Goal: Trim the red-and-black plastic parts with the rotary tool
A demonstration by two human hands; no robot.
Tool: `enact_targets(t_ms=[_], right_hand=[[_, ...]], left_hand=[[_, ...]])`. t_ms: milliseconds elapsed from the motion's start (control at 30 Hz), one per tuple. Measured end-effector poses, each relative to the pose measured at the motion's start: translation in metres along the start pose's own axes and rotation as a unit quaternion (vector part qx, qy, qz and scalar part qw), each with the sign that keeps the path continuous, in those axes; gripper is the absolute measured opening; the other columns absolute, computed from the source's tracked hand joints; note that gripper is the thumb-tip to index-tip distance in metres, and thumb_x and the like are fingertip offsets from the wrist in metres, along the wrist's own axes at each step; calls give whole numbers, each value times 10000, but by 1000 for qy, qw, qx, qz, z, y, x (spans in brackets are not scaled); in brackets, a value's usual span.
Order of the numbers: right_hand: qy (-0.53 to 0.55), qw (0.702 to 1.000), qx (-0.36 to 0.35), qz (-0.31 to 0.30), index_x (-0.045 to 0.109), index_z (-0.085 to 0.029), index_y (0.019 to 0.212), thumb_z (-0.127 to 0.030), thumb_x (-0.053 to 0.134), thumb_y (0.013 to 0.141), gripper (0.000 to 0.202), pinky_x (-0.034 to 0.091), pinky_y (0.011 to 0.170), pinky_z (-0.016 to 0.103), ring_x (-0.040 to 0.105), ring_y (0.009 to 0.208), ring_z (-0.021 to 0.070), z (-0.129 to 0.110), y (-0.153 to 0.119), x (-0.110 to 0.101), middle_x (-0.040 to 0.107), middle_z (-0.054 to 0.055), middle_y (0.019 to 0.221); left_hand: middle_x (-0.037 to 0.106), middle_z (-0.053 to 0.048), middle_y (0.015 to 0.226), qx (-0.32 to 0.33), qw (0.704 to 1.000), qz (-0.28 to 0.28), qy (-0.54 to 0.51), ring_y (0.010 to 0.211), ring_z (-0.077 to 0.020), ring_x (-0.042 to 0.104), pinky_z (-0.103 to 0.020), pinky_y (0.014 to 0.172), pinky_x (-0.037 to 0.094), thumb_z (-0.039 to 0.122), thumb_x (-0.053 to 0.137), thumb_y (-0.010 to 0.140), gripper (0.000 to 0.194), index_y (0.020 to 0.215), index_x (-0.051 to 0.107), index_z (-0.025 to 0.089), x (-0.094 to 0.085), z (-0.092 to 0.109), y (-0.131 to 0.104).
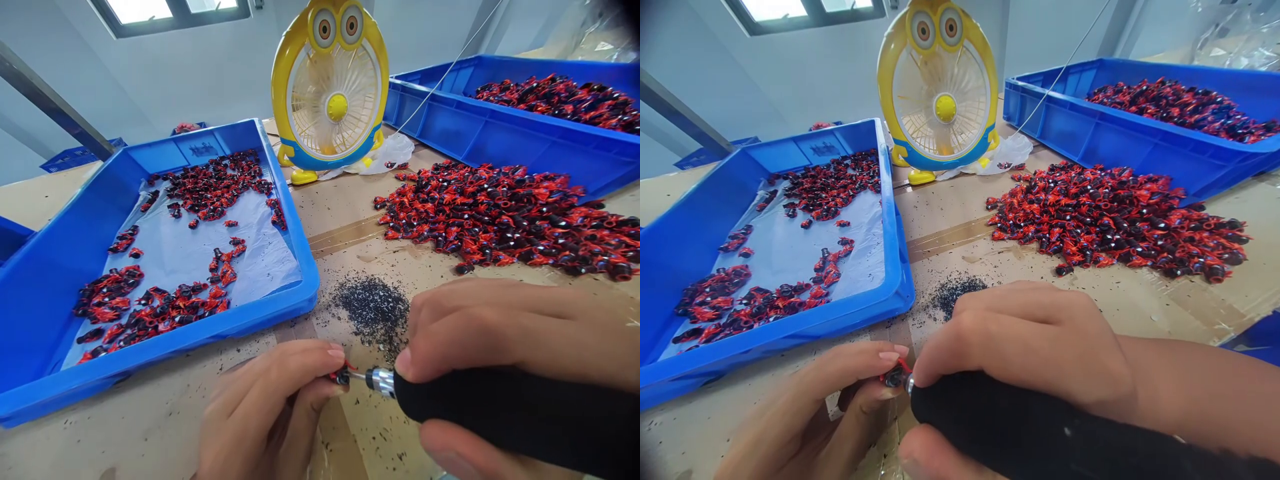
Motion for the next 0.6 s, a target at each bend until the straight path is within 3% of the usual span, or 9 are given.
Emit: enact_targets(t_ms=[167,333,500,600], right_hand=[[5,999,18,-38,688,-213,998,-299,826,875,205,534,520,158,666,573,62,-1,5,2,716,-54,731],[-36,999,17,9,678,-246,989,-347,781,911,164,579,535,238,696,602,123,-2,2,2,729,-30,736],[-39,999,14,-28,662,-259,1001,-352,809,881,212,556,508,193,675,568,92,-5,0,1,729,-44,744],[-45,999,22,-9,670,-262,1015,-369,782,920,181,566,528,211,681,582,102,-6,-2,0,731,-36,746]], left_hand=[[852,9,1031,-16,1000,-19,14,899,-120,819,-179,880,659,188,686,1035,155,1170,741,243,1,4,-2],[854,2,1043,-28,999,-13,15,894,-138,824,-207,863,674,188,702,1023,175,1178,744,257,0,1,-1],[858,0,1034,-13,999,-30,20,876,-131,826,-188,837,673,186,700,1022,185,1193,734,246,-1,3,0],[856,11,1027,-23,999,-25,25,871,-120,820,-183,847,668,185,698,1024,181,1187,736,254,-1,2,-2]])
Point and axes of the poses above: each hand's wrist, its own y-axis towards the middle knuckle, its own x-axis out of the palm, z = x × y, the point moved 3 cm from there along y, towards the middle knuckle
